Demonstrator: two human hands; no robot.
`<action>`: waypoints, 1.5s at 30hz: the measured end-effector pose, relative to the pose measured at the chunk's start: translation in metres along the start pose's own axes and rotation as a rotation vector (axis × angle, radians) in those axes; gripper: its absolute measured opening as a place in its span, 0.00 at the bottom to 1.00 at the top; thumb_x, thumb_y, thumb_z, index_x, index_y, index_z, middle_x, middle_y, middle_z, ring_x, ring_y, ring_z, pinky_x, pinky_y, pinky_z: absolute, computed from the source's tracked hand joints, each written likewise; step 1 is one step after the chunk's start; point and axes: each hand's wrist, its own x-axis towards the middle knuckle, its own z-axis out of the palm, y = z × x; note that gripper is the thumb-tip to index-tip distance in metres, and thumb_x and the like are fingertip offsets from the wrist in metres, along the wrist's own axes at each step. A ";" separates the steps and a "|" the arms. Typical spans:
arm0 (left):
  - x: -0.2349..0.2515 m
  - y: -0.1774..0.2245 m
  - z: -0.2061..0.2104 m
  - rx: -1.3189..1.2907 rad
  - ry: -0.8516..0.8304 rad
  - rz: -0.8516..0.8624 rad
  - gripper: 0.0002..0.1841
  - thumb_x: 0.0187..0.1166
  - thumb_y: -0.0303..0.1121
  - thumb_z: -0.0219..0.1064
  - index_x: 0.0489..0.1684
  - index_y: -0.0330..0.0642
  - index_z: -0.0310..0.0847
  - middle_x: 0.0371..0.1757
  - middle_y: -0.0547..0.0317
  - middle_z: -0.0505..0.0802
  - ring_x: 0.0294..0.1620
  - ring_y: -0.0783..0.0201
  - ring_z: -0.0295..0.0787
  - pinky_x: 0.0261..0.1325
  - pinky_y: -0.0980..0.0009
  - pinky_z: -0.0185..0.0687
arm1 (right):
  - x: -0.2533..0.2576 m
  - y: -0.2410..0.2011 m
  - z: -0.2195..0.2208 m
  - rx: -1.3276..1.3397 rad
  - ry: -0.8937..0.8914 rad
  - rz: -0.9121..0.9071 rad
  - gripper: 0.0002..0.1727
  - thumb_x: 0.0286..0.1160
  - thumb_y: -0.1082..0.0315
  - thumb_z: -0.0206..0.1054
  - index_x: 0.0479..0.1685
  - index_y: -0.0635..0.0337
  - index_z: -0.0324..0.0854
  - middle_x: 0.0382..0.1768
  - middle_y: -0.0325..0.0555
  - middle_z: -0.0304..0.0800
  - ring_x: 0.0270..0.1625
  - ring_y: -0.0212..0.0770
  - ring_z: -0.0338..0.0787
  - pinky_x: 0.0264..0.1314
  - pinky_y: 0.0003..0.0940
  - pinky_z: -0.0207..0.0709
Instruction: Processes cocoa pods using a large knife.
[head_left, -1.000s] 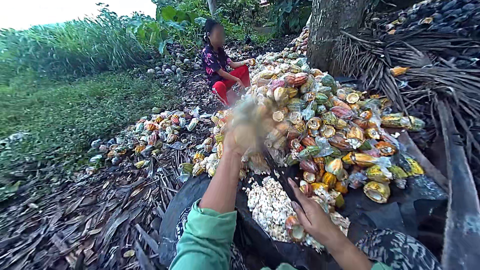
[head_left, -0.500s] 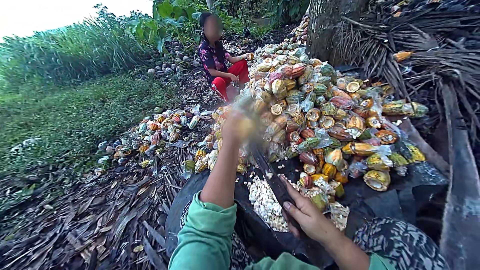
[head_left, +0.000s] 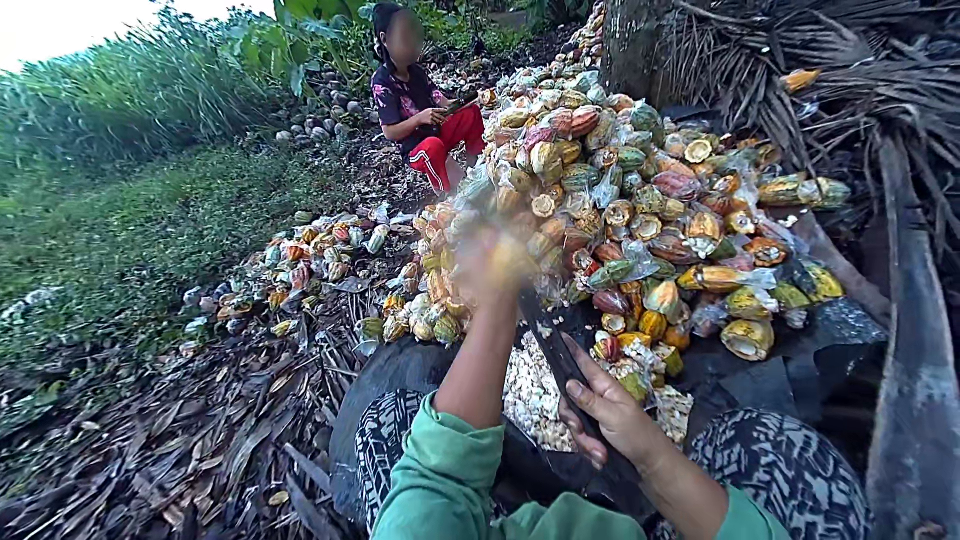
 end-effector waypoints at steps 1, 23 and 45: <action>-0.001 -0.002 -0.001 0.022 0.034 -0.003 0.21 0.93 0.39 0.35 0.41 0.47 0.77 0.32 0.59 0.92 0.34 0.64 0.92 0.36 0.69 0.89 | 0.003 -0.003 -0.006 -0.063 0.000 0.004 0.42 0.87 0.69 0.50 0.97 0.48 0.29 0.24 0.37 0.78 0.12 0.30 0.77 0.10 0.24 0.75; -0.027 0.019 -0.071 1.579 -0.586 -0.458 0.17 0.88 0.30 0.58 0.70 0.33 0.81 0.62 0.46 0.90 0.61 0.59 0.88 0.69 0.61 0.80 | 0.013 -0.016 -0.044 -1.388 0.439 -0.423 0.32 0.89 0.65 0.50 0.93 0.60 0.55 0.32 0.51 0.90 0.17 0.40 0.81 0.25 0.40 0.83; -0.030 -0.009 -0.023 0.446 -0.026 -0.067 0.05 0.79 0.32 0.58 0.45 0.53 0.77 0.33 0.69 0.88 0.33 0.73 0.86 0.37 0.72 0.85 | 0.003 0.011 -0.009 -0.756 0.126 0.118 0.41 0.89 0.69 0.48 0.97 0.49 0.30 0.26 0.41 0.78 0.14 0.35 0.78 0.18 0.34 0.80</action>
